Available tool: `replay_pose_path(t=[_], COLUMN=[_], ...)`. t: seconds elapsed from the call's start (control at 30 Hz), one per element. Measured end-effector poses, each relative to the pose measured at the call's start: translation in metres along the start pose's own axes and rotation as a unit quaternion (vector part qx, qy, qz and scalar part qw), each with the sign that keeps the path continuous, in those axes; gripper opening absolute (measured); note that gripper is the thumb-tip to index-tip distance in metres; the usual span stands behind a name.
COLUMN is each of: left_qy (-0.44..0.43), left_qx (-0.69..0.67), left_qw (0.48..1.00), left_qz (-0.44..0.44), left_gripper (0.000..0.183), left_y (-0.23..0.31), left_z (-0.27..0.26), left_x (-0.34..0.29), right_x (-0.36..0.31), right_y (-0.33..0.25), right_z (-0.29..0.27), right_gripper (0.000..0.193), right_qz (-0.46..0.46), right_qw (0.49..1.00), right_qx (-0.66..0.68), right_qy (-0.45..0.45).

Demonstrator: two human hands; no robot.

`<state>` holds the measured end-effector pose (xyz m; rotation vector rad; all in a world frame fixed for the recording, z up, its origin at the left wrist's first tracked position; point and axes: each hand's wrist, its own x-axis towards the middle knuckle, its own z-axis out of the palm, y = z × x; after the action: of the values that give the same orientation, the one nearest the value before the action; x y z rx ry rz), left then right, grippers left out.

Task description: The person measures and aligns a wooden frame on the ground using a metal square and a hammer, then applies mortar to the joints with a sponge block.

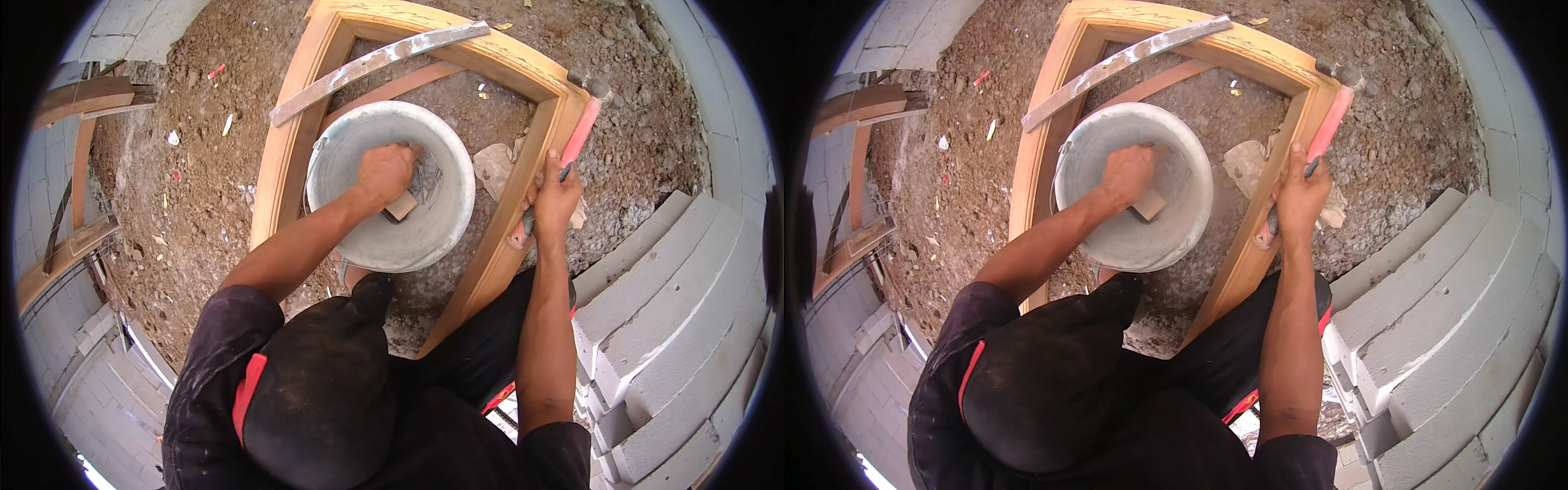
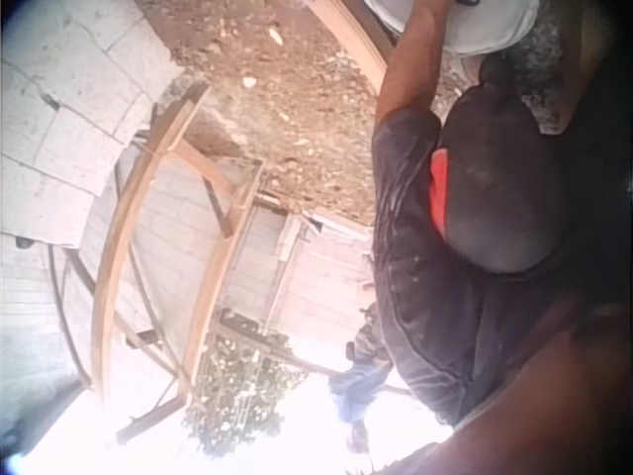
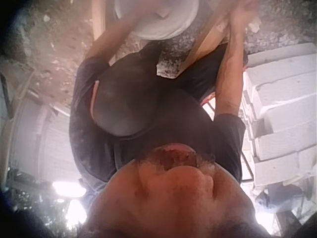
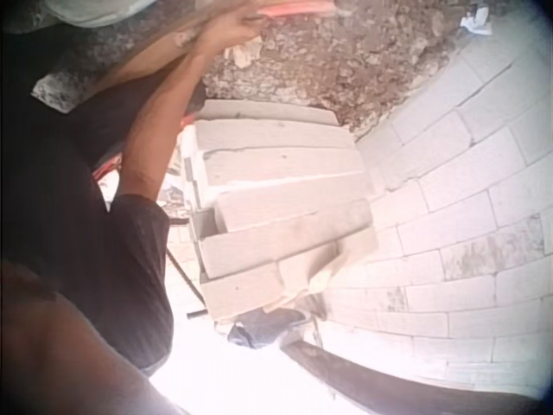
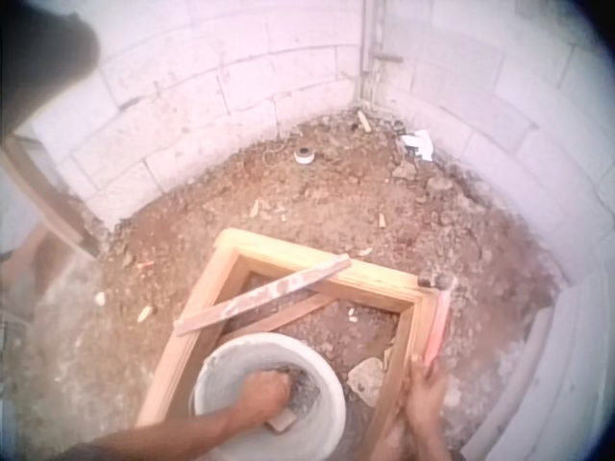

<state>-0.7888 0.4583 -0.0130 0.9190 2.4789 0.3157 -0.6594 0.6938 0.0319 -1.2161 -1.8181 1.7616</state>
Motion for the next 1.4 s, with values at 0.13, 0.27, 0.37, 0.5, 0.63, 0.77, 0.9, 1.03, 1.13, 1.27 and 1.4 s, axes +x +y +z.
replay_pose_path(t=[0.13,0.27,0.37,0.5,0.63,0.77,0.9,1.03,1.13,1.27,1.4], left_qy=[0.051,0.02,-0.011,0.006,0.002,0.015,-0.003,0.055,0.035,0.002,0.167], left_qx=[0.008,0.064,0.117,0.133,0.107,0.111,0.115,0.02,-0.11,-0.204,-0.28], left_qw=[0.999,0.997,0.992,0.99,0.992,0.987,0.986,0.994,0.991,0.973,0.945], left_qz=[0.013,0.039,0.039,0.054,0.069,0.119,0.117,0.092,0.062,0.112,-0.025], left_gripper=[0.022,0.017,0.015,0.013,0.013,0.014,0.017,0.016,0.016,0.019,0.012], left_y=[-0.012,-0.007,0.0,0.011,0.008,0.013,0.005,0.008,0.014,0.014,-0.013], left_z=[0.023,0.022,0.02,0.009,0.013,0.01,0.036,0.022,-0.015,-0.028,-0.011], left_x=[0.011,0.022,0.025,0.024,0.024,0.023,0.03,0.014,-0.008,-0.022,-0.016], right_x=[-0.002,-0.004,-0.004,-0.005,-0.006,-0.005,-0.005,-0.005,-0.006,-0.008,-0.004], right_y=[-0.004,-0.006,-0.007,-0.011,-0.011,-0.012,-0.008,-0.008,-0.008,-0.009,-0.015], right_z=[0.005,0.003,0.004,0.008,0.009,0.003,0.007,0.007,0.007,-0.004,0.003], right_gripper=[0.027,0.027,0.03,0.032,0.031,0.031,0.032,0.035,0.036,0.037,0.035], right_qz=[0.009,0.021,0.022,0.01,0.01,0.009,0.026,0.037,0.038,0.046,0.059], right_qw=[1.0,0.999,0.999,0.999,1.0,1.0,0.999,0.999,0.999,0.999,0.998], right_qx=[0.013,0.043,0.043,0.034,0.016,0.015,0.024,0.016,0.002,-0.004,0.015], right_qy=[0.008,-0.004,-0.001,-0.007,-0.003,-0.008,-0.002,0.002,-0.007,-0.005,-0.015])
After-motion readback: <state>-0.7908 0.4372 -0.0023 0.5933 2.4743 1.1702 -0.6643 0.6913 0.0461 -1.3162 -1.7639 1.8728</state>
